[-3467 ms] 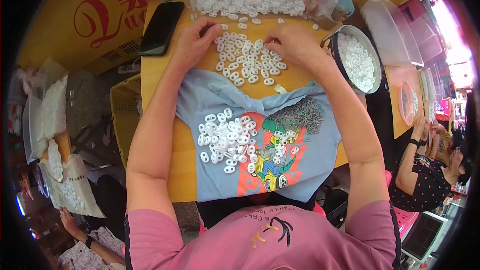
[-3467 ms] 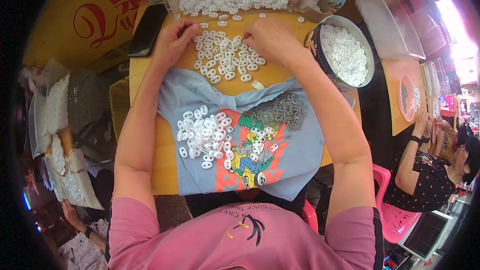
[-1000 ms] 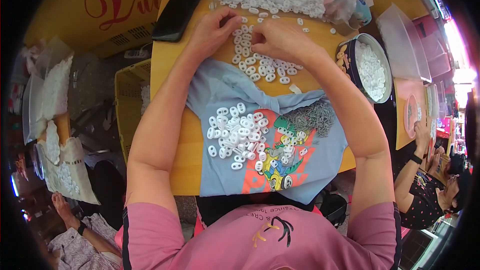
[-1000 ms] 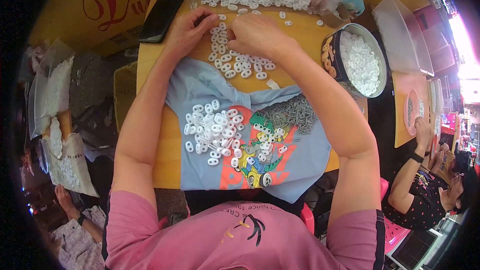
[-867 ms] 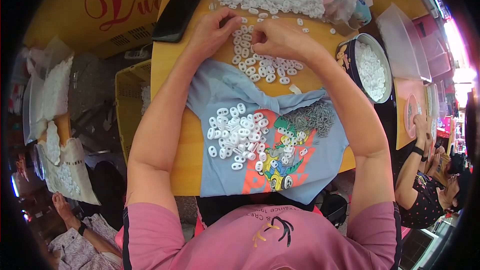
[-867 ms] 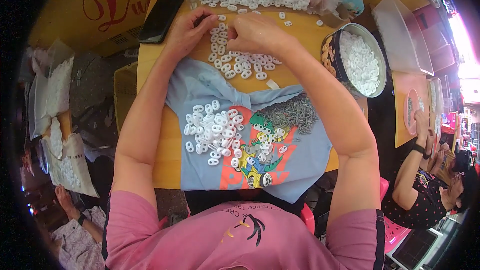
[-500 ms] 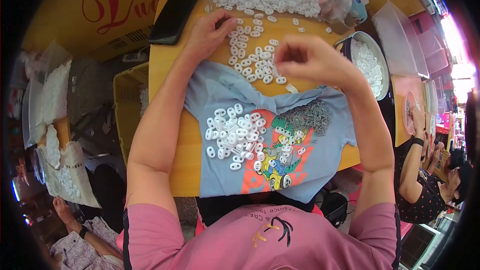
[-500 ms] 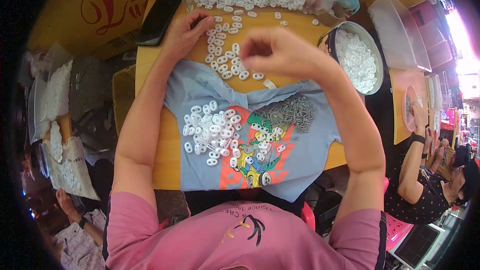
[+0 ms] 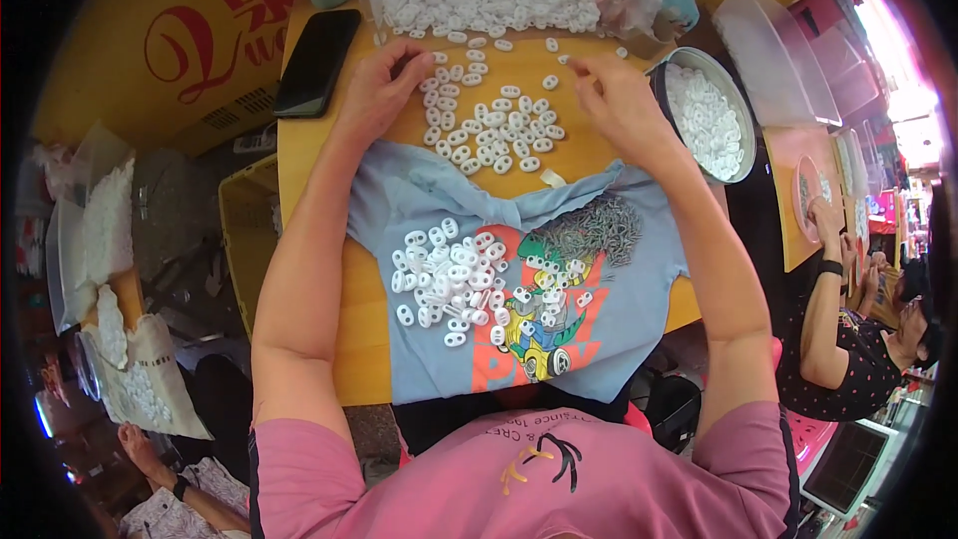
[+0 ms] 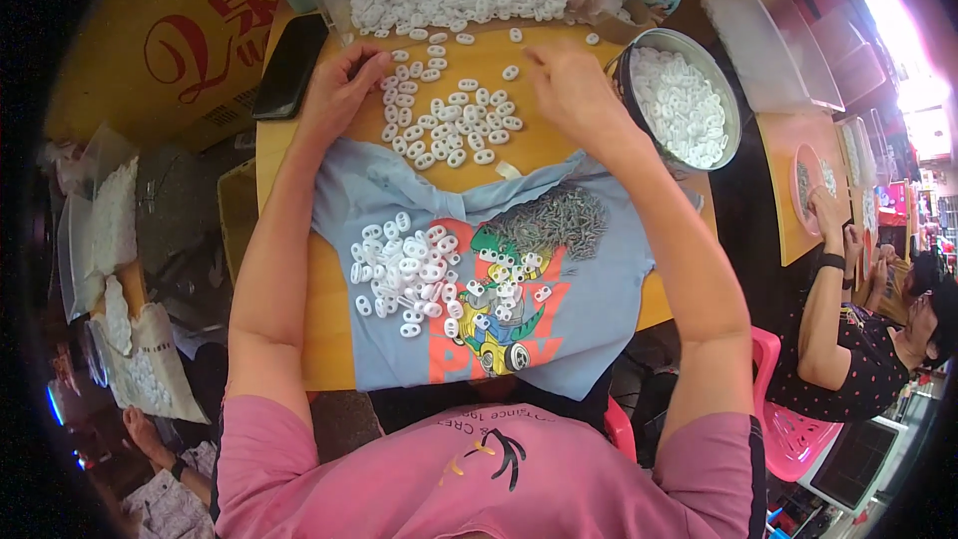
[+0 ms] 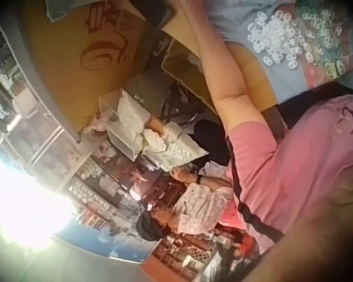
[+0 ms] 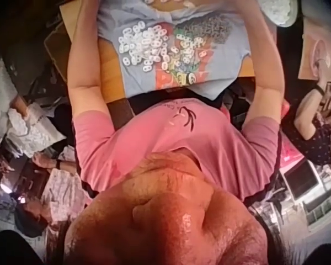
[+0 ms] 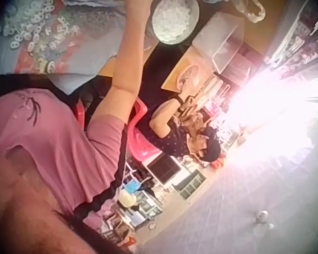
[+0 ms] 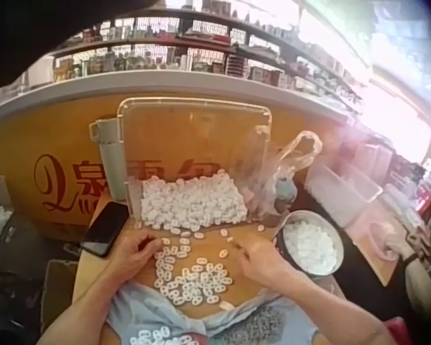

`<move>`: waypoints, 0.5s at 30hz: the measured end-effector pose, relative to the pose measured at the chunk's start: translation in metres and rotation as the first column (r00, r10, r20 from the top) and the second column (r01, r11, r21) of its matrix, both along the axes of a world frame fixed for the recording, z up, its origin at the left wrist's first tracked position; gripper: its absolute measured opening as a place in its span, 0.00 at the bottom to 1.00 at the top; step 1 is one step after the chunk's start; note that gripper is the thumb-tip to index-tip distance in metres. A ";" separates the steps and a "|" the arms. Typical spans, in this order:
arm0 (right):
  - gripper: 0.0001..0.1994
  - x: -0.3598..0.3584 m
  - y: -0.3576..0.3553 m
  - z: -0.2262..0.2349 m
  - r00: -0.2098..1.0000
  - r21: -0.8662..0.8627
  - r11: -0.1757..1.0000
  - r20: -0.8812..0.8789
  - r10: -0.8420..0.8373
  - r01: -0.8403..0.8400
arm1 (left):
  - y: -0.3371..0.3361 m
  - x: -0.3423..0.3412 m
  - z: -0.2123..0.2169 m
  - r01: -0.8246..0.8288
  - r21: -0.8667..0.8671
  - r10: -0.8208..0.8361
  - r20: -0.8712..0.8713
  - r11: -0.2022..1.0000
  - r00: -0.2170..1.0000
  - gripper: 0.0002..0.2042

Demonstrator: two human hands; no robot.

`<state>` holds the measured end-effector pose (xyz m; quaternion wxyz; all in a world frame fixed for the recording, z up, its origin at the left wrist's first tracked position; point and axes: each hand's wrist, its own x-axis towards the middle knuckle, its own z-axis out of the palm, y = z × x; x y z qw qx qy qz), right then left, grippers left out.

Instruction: Arranging and sorting white plastic cord locks on top of a printed t-shirt at a workshop table.

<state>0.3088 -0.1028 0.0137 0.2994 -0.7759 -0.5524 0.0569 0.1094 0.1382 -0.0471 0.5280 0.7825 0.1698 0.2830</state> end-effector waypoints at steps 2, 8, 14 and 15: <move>0.13 0.022 0.011 -0.018 0.945 0.138 0.986 0.303 -0.127 0.088 | -0.003 0.003 0.001 0.011 0.000 -0.011 0.003 1.000 1.000 0.10; 0.13 0.043 0.036 -0.037 0.948 -0.091 0.962 0.217 -0.234 0.259 | -0.007 0.002 0.004 0.015 -0.024 -0.015 -0.010 1.000 1.000 0.10; 0.12 0.038 0.041 -0.028 0.970 -0.118 0.967 0.118 -0.214 0.227 | -0.007 0.000 0.006 -0.004 -0.012 0.004 -0.031 1.000 1.000 0.11; 0.12 0.039 0.043 -0.025 0.969 -0.117 0.966 0.119 -0.215 0.229 | -0.005 0.001 0.004 -0.003 -0.011 0.002 -0.030 1.000 1.000 0.11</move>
